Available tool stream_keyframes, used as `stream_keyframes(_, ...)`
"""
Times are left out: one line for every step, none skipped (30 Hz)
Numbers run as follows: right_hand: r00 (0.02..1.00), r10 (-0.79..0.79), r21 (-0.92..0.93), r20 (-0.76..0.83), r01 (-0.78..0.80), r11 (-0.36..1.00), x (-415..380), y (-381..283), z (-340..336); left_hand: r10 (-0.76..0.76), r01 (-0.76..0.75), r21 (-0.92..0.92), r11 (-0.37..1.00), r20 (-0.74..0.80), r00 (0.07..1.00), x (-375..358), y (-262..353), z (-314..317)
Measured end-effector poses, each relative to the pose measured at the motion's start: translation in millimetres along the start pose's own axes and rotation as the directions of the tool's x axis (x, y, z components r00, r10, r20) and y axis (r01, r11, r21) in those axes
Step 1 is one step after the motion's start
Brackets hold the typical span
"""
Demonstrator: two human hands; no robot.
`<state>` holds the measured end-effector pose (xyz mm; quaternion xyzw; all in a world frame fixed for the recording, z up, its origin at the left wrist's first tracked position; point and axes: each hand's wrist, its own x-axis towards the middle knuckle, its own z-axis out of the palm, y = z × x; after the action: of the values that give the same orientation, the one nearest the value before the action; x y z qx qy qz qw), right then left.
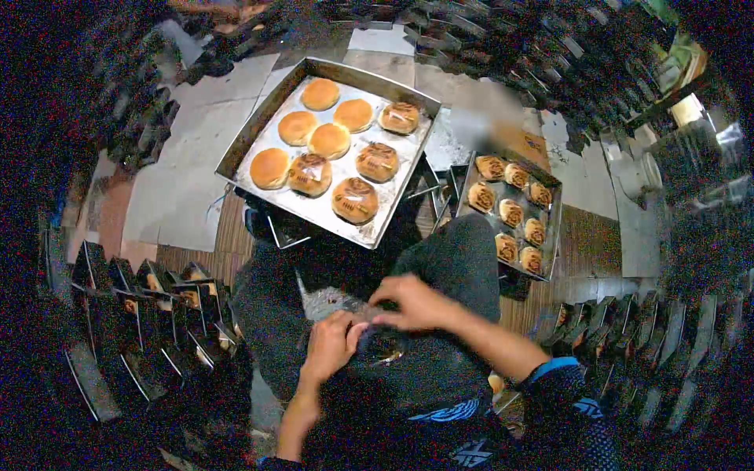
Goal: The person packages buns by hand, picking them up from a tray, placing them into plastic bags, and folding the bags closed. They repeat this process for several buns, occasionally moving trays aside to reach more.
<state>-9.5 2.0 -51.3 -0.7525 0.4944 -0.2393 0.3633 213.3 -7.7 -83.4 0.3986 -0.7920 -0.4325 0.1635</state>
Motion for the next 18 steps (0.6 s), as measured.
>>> stream_keyframes(0.991, 0.111, 0.073, -0.076, -0.105, 0.992, -14, -2, 23, -0.047, 0.047, 0.062, 0.997, -0.008, 0.999, -1, 3, 0)
stream_keyframes(0.961, 0.136, 0.083, -0.242, -0.120, 0.989, -24, -7, 39, -0.037, 0.037, 0.082, 0.996, -0.004, 0.999, -1, 6, 3)
stream_keyframes(0.953, 0.126, 0.043, -0.274, -0.119, 0.992, -28, -7, 44, -0.075, 0.079, 0.063, 0.995, -0.062, 0.995, -1, 9, 8)
stream_keyframes(0.945, 0.117, 0.003, -0.305, -0.122, 0.993, -31, -7, 46, -0.112, 0.117, 0.038, 0.992, -0.119, 0.987, -1, 12, 11)
stream_keyframes(0.940, 0.115, 0.008, -0.322, -0.119, 0.993, -33, -4, 44, -0.101, 0.108, 0.053, 0.993, -0.114, 0.988, -1, 15, 11)
stream_keyframes(0.894, 0.006, -0.061, -0.448, -0.037, 0.997, -29, -6, 33, -0.033, 0.033, -0.003, 0.999, -0.230, 0.973, 0, 20, 7)
stream_keyframes(0.823, -0.107, -0.144, -0.557, 0.030, 0.989, -24, -12, 18, 0.030, -0.052, -0.055, 0.997, -0.344, 0.938, 2, 23, 3)
stream_keyframes(0.762, -0.004, -0.051, -0.647, -0.038, 0.998, -23, -23, 2, 0.044, -0.064, -0.049, 0.997, -0.338, 0.940, 2, 15, -1)
stream_keyframes(0.696, 0.072, 0.044, -0.714, -0.058, 0.997, -19, -33, -16, 0.025, -0.081, -0.191, 0.978, -0.281, 0.959, -1, -1, -6)
stream_keyframes(0.628, 0.153, 0.141, -0.763, -0.069, 0.988, -14, -40, -28, 0.009, -0.084, -0.332, 0.940, -0.221, 0.975, 1, -1, -13)
stream_keyframes(0.630, 0.152, 0.140, -0.762, -0.069, 0.988, -10, -44, -29, -0.314, 0.087, -0.723, 0.685, -0.185, 0.931, -2, 4, -17)
stream_keyframes(0.633, 0.209, 0.251, -0.745, -0.025, 0.968, -2, -47, -28, -0.394, -0.034, -0.910, 0.412, -0.212, 0.894, 6, 12, -23)
stream_keyframes(0.640, 0.266, 0.360, -0.721, 0.019, 0.933, 6, -52, -27, -0.460, -0.069, -0.930, 0.362, -0.242, 0.854, 7, 5, -26)
stream_keyframes(0.689, 0.119, 0.181, -0.715, 0.018, 0.983, 9, -60, -27, -0.528, -0.108, -0.944, 0.313, -0.268, 0.806, 9, -5, -29)
stream_keyframes(0.704, 0.037, 0.147, -0.709, 0.096, 0.985, 17, -65, -23, -0.580, -0.128, -0.912, 0.389, -0.351, 0.735, 11, -10, -35)
stream_keyframes(0.715, -0.042, 0.117, -0.698, 0.172, 0.978, 27, -67, -18, -0.597, -0.126, -0.914, 0.386, -0.352, 0.721, 8, -14, -43)
stream_keyframes(0.740, -0.170, 0.020, -0.651, 0.241, 0.970, 42, -60, -21, -0.633, -0.135, -0.862, 0.489, -0.457, 0.625, 4, -18, -52)
stream_keyframes(0.785, -0.230, -0.063, -0.576, 0.238, 0.969, 60, -52, -27, -0.649, -0.125, -0.802, 0.584, -0.554, 0.521, 3, -25, -58)
